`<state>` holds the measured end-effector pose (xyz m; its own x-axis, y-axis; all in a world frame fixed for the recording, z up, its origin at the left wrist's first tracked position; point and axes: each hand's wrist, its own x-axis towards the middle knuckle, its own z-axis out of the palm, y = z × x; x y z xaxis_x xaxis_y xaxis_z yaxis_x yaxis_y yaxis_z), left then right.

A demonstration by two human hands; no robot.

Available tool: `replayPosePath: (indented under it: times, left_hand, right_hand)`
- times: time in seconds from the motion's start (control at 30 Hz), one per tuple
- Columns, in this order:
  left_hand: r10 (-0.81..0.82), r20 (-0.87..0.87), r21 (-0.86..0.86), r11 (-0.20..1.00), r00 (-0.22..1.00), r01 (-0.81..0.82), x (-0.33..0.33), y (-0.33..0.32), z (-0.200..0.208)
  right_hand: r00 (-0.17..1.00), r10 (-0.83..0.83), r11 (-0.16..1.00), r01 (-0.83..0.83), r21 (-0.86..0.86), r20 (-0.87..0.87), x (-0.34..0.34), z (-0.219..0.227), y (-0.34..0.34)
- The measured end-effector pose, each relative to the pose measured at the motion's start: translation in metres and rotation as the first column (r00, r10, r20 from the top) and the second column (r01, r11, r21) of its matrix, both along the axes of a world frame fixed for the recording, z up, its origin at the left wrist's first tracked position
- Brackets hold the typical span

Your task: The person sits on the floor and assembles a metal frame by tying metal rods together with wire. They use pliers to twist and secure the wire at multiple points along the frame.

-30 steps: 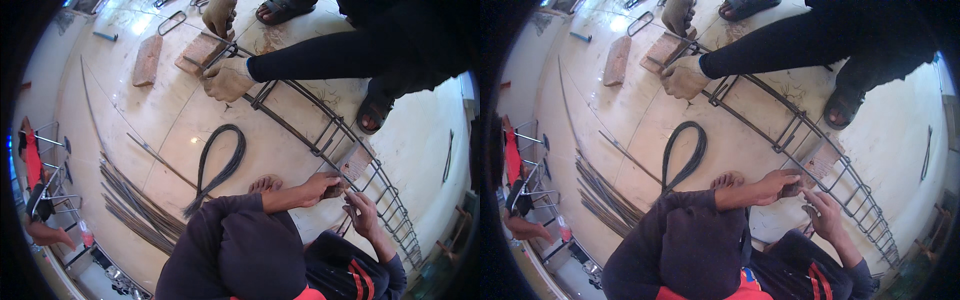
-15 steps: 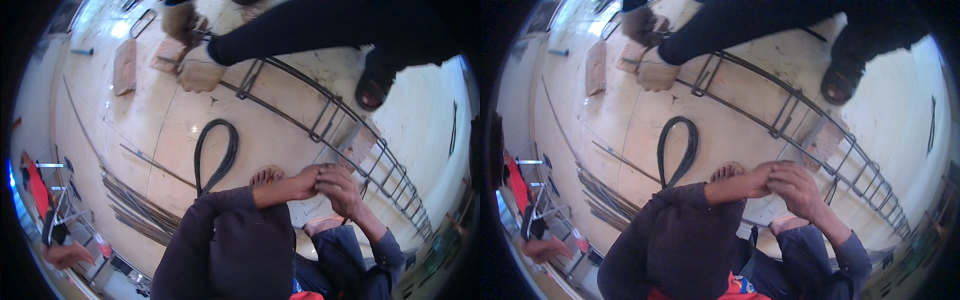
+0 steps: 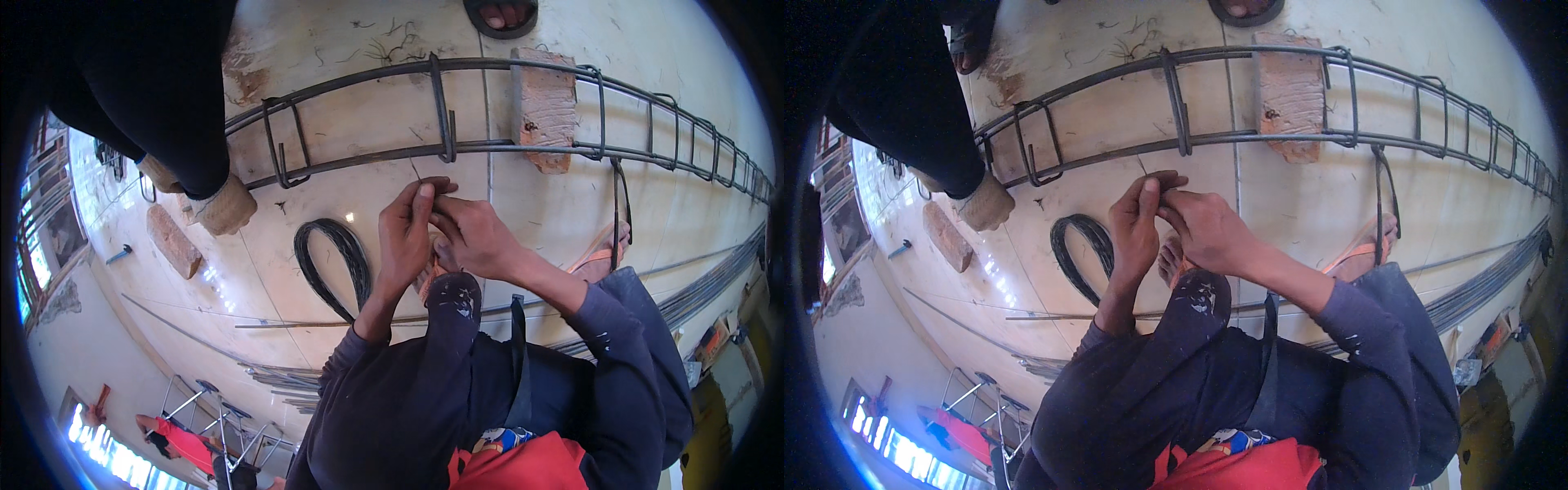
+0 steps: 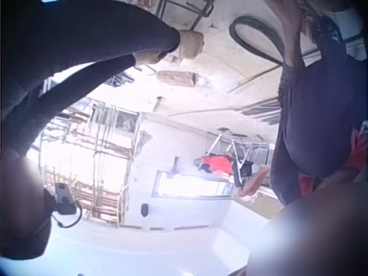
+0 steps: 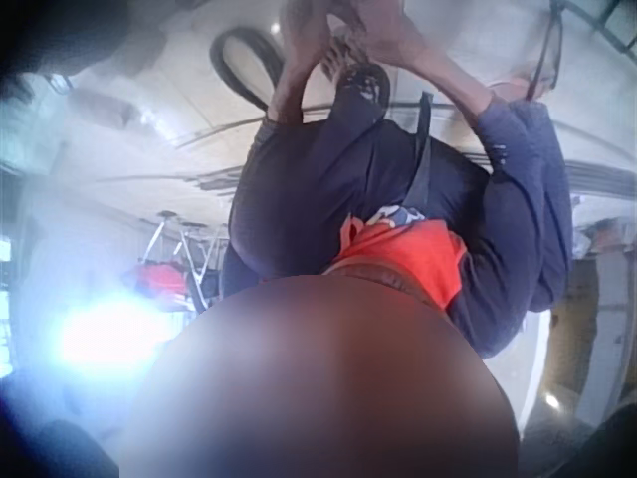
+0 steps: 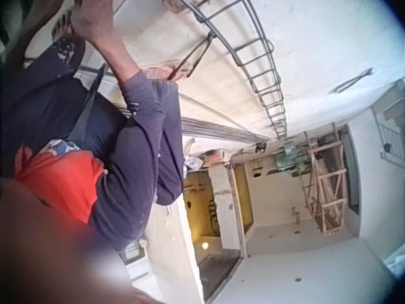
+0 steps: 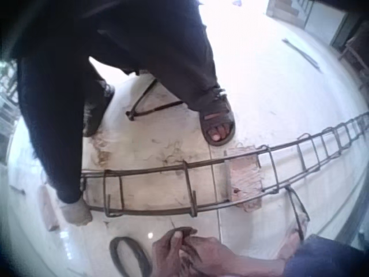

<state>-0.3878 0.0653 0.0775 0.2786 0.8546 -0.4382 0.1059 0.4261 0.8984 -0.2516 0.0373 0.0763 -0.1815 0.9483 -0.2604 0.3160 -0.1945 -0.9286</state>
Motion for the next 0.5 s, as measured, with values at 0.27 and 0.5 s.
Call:
replayPosePath:
  times: [0.27, 0.5]
  left_hand:
    - [-0.086, -0.221, 0.146, 0.982, 0.971, 0.12, 0.003, 0.019, 0.004]
    - [0.088, -0.213, 0.202, 0.978, 0.973, -0.045, -0.008, 0.043, -0.008]
  right_hand:
    - [0.961, -0.275, 0.943, 0.262, -0.204, -0.037, -0.019, 0.002, -0.005]
    - [0.906, -0.29, 0.954, 0.249, 0.164, 0.308, 0.048, -0.029, -0.012]
